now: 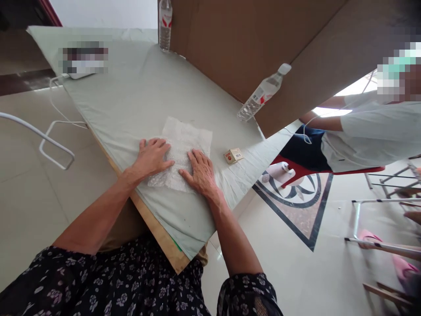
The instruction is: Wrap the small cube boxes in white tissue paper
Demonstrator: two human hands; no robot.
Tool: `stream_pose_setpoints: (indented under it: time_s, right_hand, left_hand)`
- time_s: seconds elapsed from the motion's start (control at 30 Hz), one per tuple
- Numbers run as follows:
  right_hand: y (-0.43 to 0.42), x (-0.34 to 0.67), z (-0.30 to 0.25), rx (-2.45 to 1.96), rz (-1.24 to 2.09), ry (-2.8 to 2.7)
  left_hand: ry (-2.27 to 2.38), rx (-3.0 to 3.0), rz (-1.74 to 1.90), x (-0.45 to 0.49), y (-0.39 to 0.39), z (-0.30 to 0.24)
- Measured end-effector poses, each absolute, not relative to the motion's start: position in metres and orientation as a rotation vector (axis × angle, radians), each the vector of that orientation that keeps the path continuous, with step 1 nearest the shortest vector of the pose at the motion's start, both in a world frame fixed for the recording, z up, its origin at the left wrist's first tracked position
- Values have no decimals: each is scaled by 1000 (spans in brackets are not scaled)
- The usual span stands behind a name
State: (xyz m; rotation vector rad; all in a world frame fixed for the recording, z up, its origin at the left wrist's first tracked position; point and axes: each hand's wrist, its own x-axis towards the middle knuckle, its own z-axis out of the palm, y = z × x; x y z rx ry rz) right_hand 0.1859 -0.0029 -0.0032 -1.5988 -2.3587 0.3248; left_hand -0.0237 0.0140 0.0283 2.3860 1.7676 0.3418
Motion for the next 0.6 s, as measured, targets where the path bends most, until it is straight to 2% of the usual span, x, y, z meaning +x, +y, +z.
stream_pose_setpoints:
  time_s: [0.17, 0.33, 0.43, 0.6]
  right_hand:
    - [-4, 185, -1, -1604, 360, -2354]
    - [-3, 184, -2, -1615, 337, -2373]
    - [-5, 196, 0, -1514, 350, -2328]
    - [1, 251, 6, -1567, 56, -1829]
  left_hand:
    - [1779, 2359, 379, -24, 6, 30]
    - [1395, 2521, 392, 2, -3, 32]
    - [1400, 2464, 387, -2, 0, 19]
    - [1351, 2447, 344, -18, 3, 4]
